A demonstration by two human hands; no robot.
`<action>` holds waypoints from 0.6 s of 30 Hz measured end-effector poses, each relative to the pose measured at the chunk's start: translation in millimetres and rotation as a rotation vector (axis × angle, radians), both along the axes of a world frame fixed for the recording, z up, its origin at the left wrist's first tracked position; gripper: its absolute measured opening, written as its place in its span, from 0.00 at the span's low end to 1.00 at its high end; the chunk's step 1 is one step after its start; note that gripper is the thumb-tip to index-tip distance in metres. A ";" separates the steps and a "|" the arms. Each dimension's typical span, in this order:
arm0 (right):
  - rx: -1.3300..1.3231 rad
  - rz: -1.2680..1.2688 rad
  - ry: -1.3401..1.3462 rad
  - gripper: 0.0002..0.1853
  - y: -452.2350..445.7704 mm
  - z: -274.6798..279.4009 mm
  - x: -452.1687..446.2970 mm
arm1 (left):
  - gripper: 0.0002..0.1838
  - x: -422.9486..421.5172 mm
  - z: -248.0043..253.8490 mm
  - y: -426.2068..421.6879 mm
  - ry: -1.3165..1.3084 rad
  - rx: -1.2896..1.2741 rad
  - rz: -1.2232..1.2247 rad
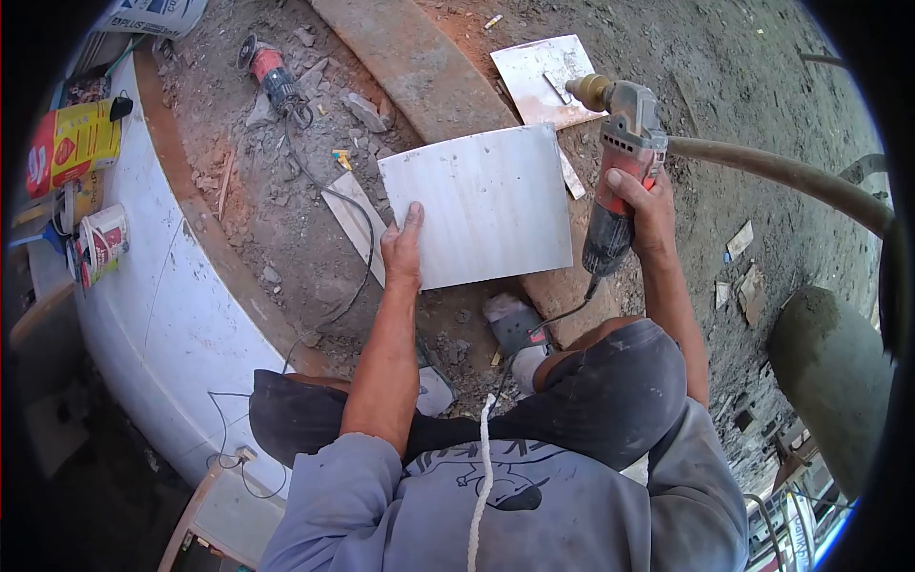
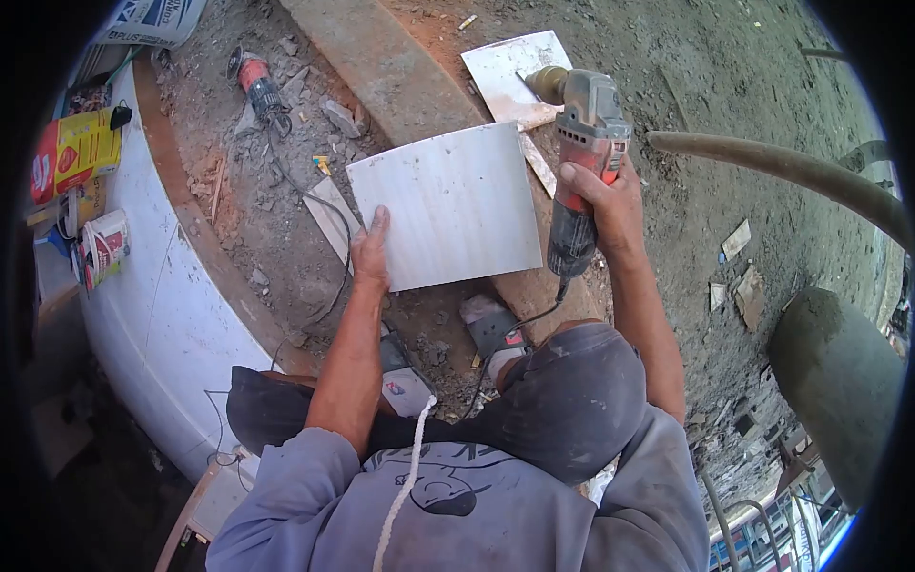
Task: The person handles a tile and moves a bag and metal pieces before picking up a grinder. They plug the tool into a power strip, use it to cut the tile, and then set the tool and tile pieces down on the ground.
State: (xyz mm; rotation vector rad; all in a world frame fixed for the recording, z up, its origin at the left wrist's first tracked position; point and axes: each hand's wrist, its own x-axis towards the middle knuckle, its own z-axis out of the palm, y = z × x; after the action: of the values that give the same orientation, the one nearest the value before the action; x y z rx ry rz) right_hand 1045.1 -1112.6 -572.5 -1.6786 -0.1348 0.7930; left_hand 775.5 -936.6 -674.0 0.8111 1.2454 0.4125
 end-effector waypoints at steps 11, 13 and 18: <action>-0.030 0.190 -0.097 0.33 16.2 9.4 -19.0 | 0.34 -16.1 -27.6 28.8 0.017 0.075 0.252; -0.039 0.244 -0.106 0.34 14.7 13.1 -22.6 | 0.37 -18.8 -33.7 30.5 0.038 0.034 0.227; 0.000 0.293 -0.095 0.34 20.6 21.3 -31.3 | 0.35 -19.5 -43.8 30.0 0.064 -0.008 0.197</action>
State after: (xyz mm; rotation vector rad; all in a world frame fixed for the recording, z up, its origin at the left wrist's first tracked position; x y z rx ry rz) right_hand 1013.8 -1092.0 -551.2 -1.7187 -0.4552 0.9292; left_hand 755.9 -906.5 -717.8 0.7019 1.3910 0.5439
